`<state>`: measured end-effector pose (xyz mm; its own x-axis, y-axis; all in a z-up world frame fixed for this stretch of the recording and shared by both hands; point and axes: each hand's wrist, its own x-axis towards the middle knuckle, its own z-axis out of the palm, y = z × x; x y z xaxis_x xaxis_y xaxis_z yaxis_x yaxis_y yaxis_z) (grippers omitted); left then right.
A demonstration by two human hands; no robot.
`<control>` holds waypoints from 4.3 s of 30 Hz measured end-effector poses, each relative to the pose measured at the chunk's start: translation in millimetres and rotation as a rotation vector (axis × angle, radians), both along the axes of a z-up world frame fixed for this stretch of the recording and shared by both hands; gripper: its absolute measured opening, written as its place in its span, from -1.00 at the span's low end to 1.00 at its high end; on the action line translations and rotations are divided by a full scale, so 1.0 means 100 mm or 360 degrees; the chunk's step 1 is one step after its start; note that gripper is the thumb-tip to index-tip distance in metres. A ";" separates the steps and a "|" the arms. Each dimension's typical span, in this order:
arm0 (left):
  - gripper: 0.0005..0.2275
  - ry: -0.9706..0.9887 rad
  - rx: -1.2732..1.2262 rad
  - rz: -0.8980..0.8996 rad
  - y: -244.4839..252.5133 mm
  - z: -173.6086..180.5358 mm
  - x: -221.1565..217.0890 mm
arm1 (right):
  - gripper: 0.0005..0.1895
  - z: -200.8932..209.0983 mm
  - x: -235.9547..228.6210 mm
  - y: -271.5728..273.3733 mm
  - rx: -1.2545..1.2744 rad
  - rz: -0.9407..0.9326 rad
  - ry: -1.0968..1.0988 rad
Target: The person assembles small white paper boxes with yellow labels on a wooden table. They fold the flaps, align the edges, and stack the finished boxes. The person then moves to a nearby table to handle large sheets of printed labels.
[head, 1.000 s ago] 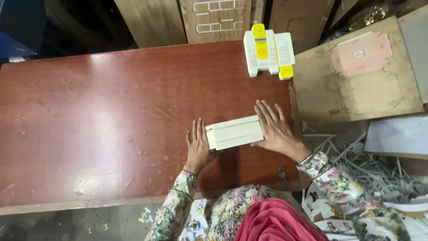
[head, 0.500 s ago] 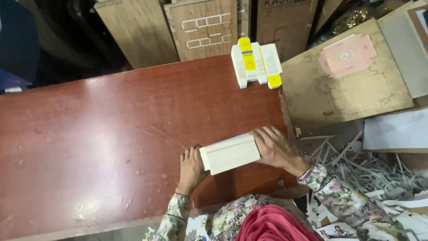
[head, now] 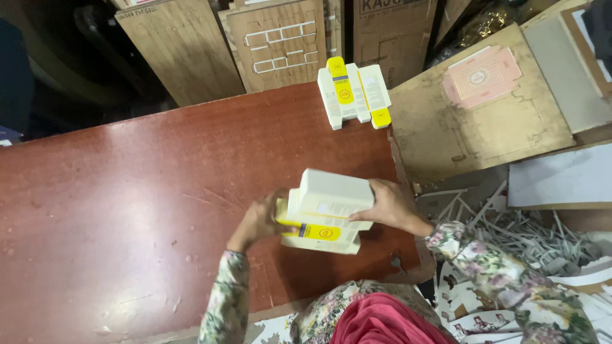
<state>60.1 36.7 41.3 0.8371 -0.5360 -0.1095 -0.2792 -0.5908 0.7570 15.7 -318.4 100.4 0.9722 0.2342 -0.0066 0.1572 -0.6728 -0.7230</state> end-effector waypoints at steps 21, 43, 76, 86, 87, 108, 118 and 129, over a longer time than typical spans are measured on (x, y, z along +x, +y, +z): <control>-0.73 -0.0361 -0.0107 0.1226 -0.76 -1.07 -0.24 | -0.32 -0.76 1.81 -1.50 0.1853 -0.0783 0.0472; -0.80 -0.0403 -0.0182 0.1304 -0.79 -1.05 -0.25 | -0.27 -1.54 2.55 -1.36 0.1257 -0.1044 0.0910; -0.21 0.0780 -0.0624 0.1000 -2.05 -1.15 2.48 | -0.32 -1.57 2.22 -1.41 0.1396 -0.0887 0.0944; -0.21 0.0687 -0.0016 0.1092 -2.82 -1.39 2.30 | -0.48 -1.59 2.44 -1.70 0.1566 -0.0708 0.0895; -0.23 0.0717 -0.0091 0.1090 -2.82 -1.36 2.22 | -0.49 -1.58 2.41 -1.76 0.1491 -0.0710 0.0946; 0.34 -0.0052 0.0744 -0.0140 -0.89 0.15 0.32 | 0.06 0.00 0.72 -0.53 -0.0565 0.0575 -0.0196; 0.05 -0.0596 0.0239 0.0180 -0.75 0.07 -0.33 | 0.30 0.26 0.40 -0.14 -0.0488 0.0695 -0.0513; 0.13 -0.0704 0.0304 0.0514 -0.65 -0.05 -0.75 | 0.55 0.20 0.20 0.19 -0.0835 0.0529 -0.0436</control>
<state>-14.5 -28.4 36.7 0.9431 -0.2511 0.2182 -0.3278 -0.8133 0.4807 35.5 -299.0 120.6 0.8317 0.5541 0.0356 0.5475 -0.8078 -0.2185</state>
